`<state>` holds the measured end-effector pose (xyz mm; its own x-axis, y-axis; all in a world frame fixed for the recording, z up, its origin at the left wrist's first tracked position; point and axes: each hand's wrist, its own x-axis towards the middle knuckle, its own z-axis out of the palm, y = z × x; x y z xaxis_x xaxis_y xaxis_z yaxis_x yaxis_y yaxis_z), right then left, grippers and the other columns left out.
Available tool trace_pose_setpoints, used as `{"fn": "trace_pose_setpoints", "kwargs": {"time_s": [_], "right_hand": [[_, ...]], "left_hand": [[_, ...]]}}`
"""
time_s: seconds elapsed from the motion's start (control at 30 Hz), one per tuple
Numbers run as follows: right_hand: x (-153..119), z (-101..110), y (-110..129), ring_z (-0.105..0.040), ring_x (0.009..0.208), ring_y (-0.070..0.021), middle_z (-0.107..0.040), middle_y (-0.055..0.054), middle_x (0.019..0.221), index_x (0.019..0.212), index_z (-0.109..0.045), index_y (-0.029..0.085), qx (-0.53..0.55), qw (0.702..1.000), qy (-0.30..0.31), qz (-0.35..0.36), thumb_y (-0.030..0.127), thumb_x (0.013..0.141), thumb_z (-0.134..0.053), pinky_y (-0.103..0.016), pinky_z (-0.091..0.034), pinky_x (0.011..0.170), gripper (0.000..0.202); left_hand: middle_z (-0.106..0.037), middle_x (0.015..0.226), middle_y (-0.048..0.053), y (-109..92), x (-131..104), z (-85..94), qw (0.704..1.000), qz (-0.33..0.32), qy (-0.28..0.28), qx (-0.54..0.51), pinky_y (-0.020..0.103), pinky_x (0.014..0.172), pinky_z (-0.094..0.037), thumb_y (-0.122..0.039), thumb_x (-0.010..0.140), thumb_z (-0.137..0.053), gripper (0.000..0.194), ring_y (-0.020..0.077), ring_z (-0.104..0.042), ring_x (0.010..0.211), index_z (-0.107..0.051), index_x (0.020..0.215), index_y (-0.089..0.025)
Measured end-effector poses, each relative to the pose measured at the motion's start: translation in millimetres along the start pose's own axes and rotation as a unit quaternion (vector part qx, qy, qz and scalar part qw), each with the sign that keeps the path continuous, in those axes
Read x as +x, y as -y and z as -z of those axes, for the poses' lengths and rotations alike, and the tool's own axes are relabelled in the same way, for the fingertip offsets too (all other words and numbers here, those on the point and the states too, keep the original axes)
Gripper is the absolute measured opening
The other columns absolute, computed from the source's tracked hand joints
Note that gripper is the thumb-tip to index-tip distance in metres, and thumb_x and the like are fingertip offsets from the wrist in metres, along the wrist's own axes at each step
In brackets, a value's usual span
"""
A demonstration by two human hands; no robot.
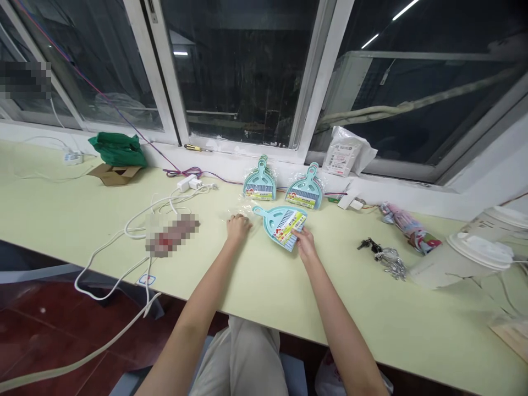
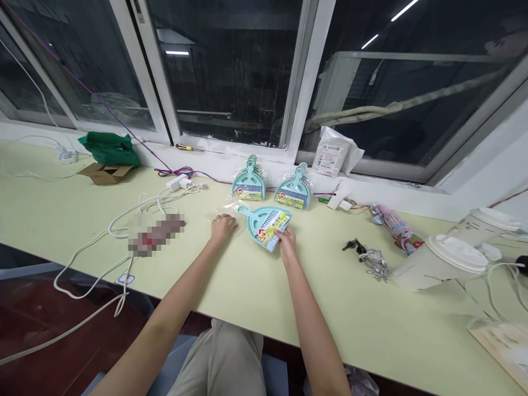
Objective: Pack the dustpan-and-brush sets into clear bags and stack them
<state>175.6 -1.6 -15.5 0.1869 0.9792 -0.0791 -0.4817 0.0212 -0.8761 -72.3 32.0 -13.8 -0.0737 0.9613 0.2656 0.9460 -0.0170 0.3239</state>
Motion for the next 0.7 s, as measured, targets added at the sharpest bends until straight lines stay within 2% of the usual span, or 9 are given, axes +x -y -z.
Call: {"fn": "trace_pose_setpoints", "kwargs": {"time_s": [0.1,0.17,0.3,0.4,0.5,0.63,0.7], "right_hand": [[1,-1,1,-0.07,0.068,-0.0225,-0.072,-0.002,0.069,0.078,-0.065,0.019,-0.016,0.999,-0.004,-0.049,0.01,0.052,-0.076,-0.034,-0.06,0.063,0.03],[1,-1,2,-0.071,0.067,-0.0233,-0.071,-0.002,0.066,0.074,-0.065,0.018,-0.024,0.997,-0.01,-0.07,0.007,0.051,-0.075,-0.036,-0.06,0.064,0.027],[-2,-4,3,-0.07,0.068,-0.0233,-0.072,-0.002,0.066,0.074,-0.065,0.018,-0.031,0.996,-0.052,-0.059,0.005,0.051,-0.072,-0.035,-0.06,0.063,0.027],[-6,-9,0,-0.07,0.067,-0.0212,-0.072,0.0,0.068,0.076,-0.064,0.019,-0.024,0.995,-0.091,-0.033,0.007,0.052,-0.071,-0.031,-0.059,0.061,0.028],[-12,-17,-5,-0.069,0.068,-0.0195,-0.073,0.001,0.072,0.08,-0.064,0.02,-0.017,0.996,-0.089,0.001,0.012,0.051,-0.073,-0.028,-0.057,0.06,0.031],[-22,-27,-9,-0.07,0.074,-0.0223,-0.075,-0.002,0.08,0.088,-0.065,0.019,-0.032,0.999,-0.015,0.013,0.022,0.051,-0.078,-0.031,-0.056,0.064,0.04],[-25,-31,-10,-0.07,0.077,-0.024,-0.075,-0.003,0.084,0.093,-0.064,0.019,-0.034,0.999,0.011,0.013,0.026,0.05,-0.079,-0.033,-0.056,0.066,0.045]], "left_hand": [[-0.068,0.108,0.009,-1,0,0.2,1.0,0.005,0.003,-0.002,0.035,0.086,-0.042,-0.022,0.087,-0.05,0.025,0.0266,-0.056,0.106,-0.073,0.094,-0.022],[-0.07,0.104,0.009,0,0,2.5,0.999,0.031,-0.009,-0.022,0.033,0.081,-0.043,-0.021,0.087,-0.047,0.028,0.0261,-0.059,0.102,-0.073,0.096,-0.022],[-0.07,0.108,0.007,1,-2,7.0,0.992,0.078,-0.069,-0.072,0.032,0.08,-0.044,-0.024,0.092,-0.04,0.034,0.023,-0.061,0.1,-0.069,0.108,-0.023],[-0.069,0.111,0.007,-2,-5,8.2,0.985,0.084,-0.118,-0.092,0.031,0.084,-0.043,-0.027,0.095,-0.036,0.035,0.0218,-0.059,0.105,-0.066,0.111,-0.023],[-0.069,0.109,0.007,-5,-8,7.0,0.982,0.05,-0.152,-0.102,0.033,0.086,-0.043,-0.029,0.095,-0.036,0.034,0.0228,-0.056,0.109,-0.067,0.108,-0.023],[-0.07,0.102,0.009,-10,-9,2.6,0.966,-0.048,-0.205,-0.147,0.037,0.083,-0.044,-0.029,0.094,-0.041,0.03,0.0263,-0.055,0.105,-0.07,0.1,-0.022],[-0.07,0.099,0.01,-14,-9,0.5,0.955,-0.1,-0.211,-0.181,0.038,0.083,-0.044,-0.03,0.092,-0.045,0.027,0.0271,-0.055,0.102,-0.071,0.096,-0.023]]}}
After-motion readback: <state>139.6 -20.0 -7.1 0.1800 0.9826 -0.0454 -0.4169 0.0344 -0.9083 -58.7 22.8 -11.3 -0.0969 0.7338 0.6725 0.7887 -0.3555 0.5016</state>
